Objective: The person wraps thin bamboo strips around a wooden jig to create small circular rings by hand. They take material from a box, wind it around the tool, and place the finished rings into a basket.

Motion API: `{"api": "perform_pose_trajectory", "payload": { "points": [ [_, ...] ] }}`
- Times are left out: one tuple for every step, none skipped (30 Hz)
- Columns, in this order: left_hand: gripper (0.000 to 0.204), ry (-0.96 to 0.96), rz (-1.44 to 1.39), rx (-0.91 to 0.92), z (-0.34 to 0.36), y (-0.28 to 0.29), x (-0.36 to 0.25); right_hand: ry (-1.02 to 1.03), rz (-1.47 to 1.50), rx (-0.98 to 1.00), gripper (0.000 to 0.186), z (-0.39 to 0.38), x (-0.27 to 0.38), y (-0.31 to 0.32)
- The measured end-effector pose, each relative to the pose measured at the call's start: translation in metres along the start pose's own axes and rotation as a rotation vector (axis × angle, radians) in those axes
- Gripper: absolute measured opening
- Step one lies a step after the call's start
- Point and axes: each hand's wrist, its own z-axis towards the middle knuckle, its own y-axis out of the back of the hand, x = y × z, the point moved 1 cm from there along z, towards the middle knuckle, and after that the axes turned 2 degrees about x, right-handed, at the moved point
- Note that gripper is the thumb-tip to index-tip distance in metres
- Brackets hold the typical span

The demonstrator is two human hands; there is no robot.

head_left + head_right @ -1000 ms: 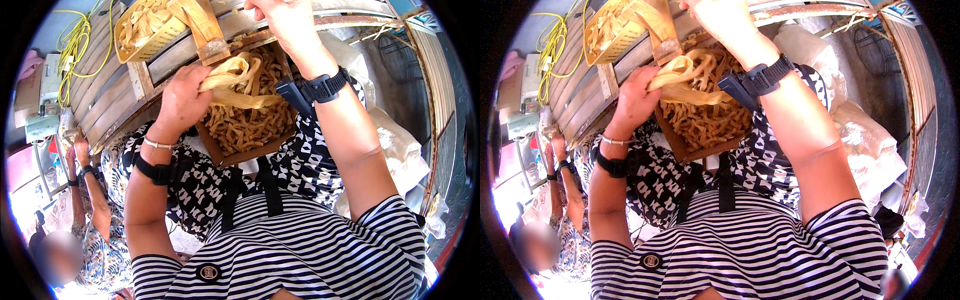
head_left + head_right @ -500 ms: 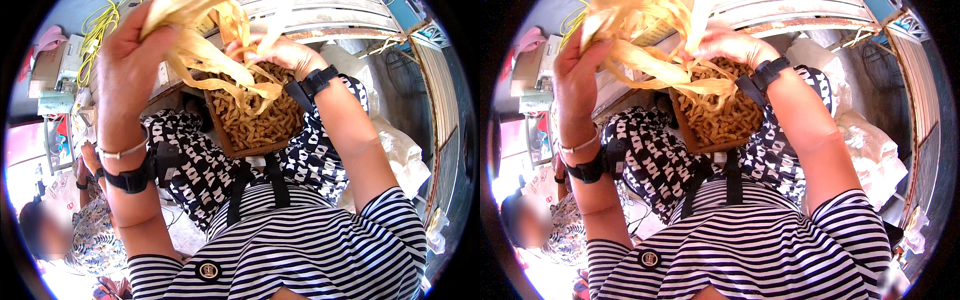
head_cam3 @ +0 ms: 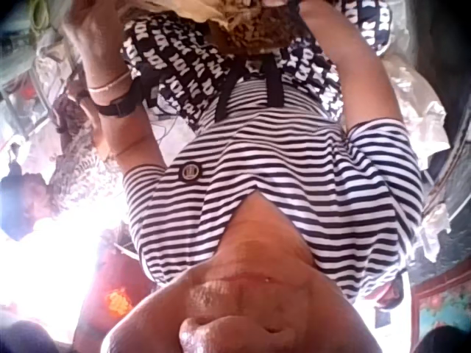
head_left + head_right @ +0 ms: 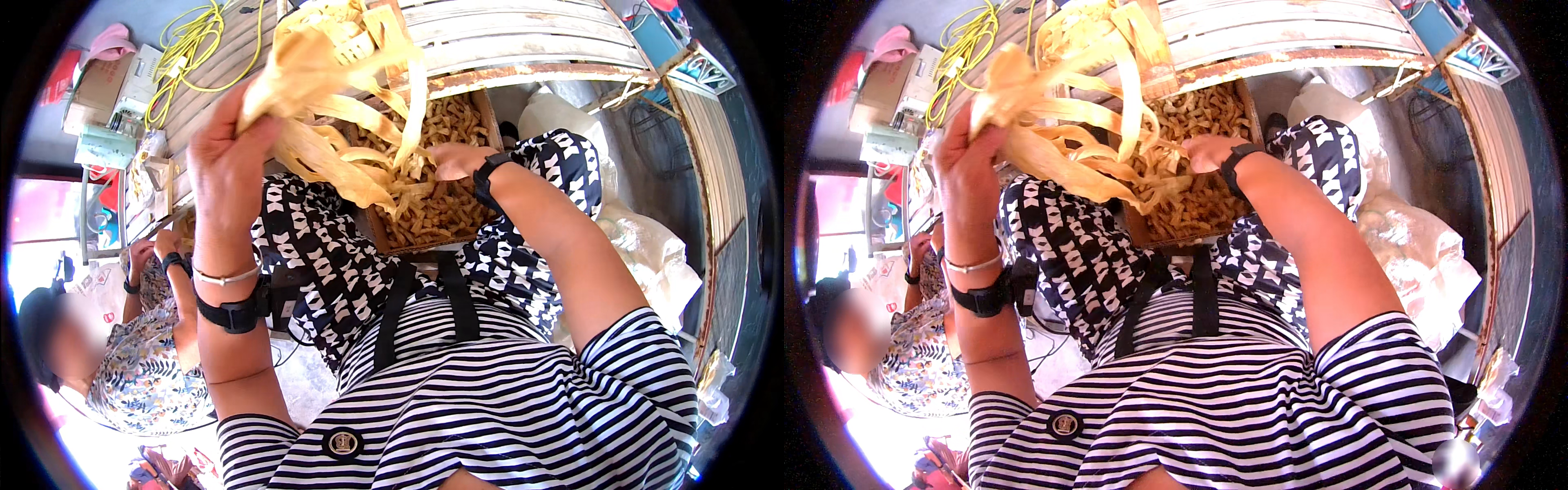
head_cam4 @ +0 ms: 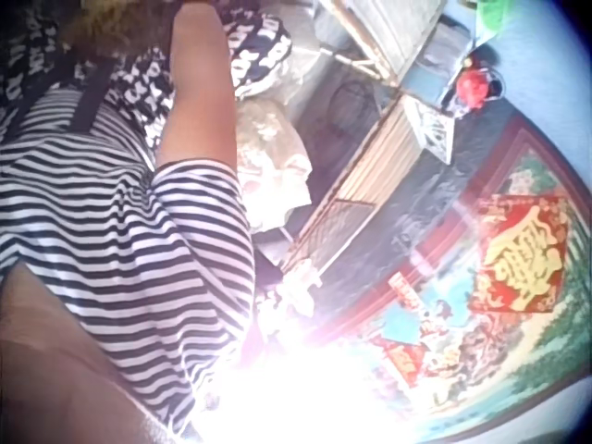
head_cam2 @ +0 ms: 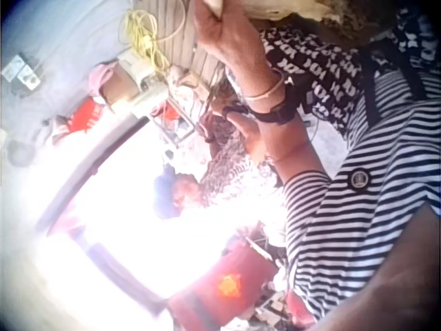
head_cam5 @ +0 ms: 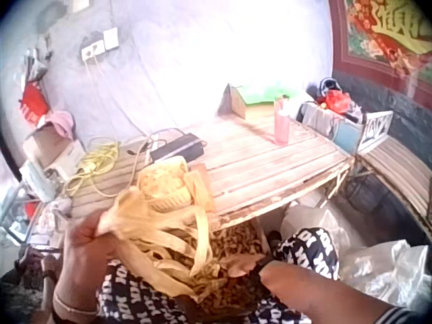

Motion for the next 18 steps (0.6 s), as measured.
{"api": "perform_pose_trajectory", "payload": {
  "points": [
    [0.031, -0.012, -0.031, -0.058, 0.000, 0.006, -0.001, 0.025, 0.011, -0.035, 0.027, -0.004, 0.004, 0.004],
    [0.030, -0.019, -0.112, -0.090, 0.000, 0.009, -0.003, 0.002, -0.015, -0.001, 0.023, -0.009, 0.005, 0.010],
    [0.030, -0.082, -0.085, -0.084, 0.000, 0.012, -0.007, -0.023, -0.040, 0.033, 0.020, -0.015, 0.004, 0.018],
    [0.029, -0.105, -0.103, -0.098, -0.002, 0.017, -0.012, -0.040, -0.068, 0.068, 0.017, -0.025, 0.013, 0.032],
    [0.028, -0.125, -0.121, -0.112, -0.005, 0.022, -0.014, -0.130, 0.135, 0.038, 0.016, -0.049, 0.030, 0.052],
    [0.026, -0.108, -0.204, -0.124, -0.003, 0.023, -0.017, -0.171, 0.148, 0.000, 0.015, -0.064, 0.031, 0.074],
    [0.024, -0.082, -0.278, -0.136, -0.003, 0.024, -0.015, -0.096, 0.578, -0.137, 0.013, -0.066, 0.022, 0.084],
    [0.024, -0.119, -0.257, -0.104, -0.002, 0.026, -0.013, 0.002, 0.667, -0.324, 0.021, -0.083, 0.024, 0.102],
    [0.024, -0.155, -0.220, -0.081, -0.003, 0.028, -0.010, 0.051, 0.686, -0.354, 0.026, -0.100, 0.032, 0.120],
    [0.024, -0.199, -0.200, -0.049, -0.001, 0.027, -0.009, 0.017, 0.685, -0.446, 0.030, -0.117, 0.035, 0.138],
    [0.026, -0.181, -0.204, -0.049, -0.001, 0.020, -0.008, 0.098, 0.778, -0.519, 0.032, -0.131, 0.030, 0.152],
    [0.029, -0.162, -0.208, -0.048, -0.001, 0.013, -0.008, 0.135, 0.903, -0.599, 0.030, -0.145, 0.027, 0.165],
    [0.028, -0.114, -0.261, -0.074, 0.000, 0.003, -0.009, 0.205, 0.928, -0.685, 0.028, -0.157, 0.035, 0.178],
    [0.027, -0.063, -0.317, -0.096, 0.002, -0.003, -0.008, 0.291, 0.886, -0.673, 0.027, -0.171, 0.040, 0.188],
    [0.027, -0.088, -0.331, -0.053, 0.006, -0.007, -0.005, 0.355, 0.885, -0.676, 0.027, -0.178, 0.043, 0.194],
    [0.028, -0.103, -0.350, -0.022, 0.009, -0.014, -0.003, 0.411, 0.878, -0.684, 0.027, -0.187, 0.045, 0.199],
    [0.028, -0.114, -0.359, 0.004, 0.011, -0.021, -0.003, 0.381, 0.920, -0.693, 0.020, -0.194, 0.053, 0.203],
    [0.029, -0.126, -0.369, 0.028, 0.012, -0.028, -0.002, 0.351, 0.961, -0.702, 0.016, -0.201, 0.065, 0.203]
  ]
}}
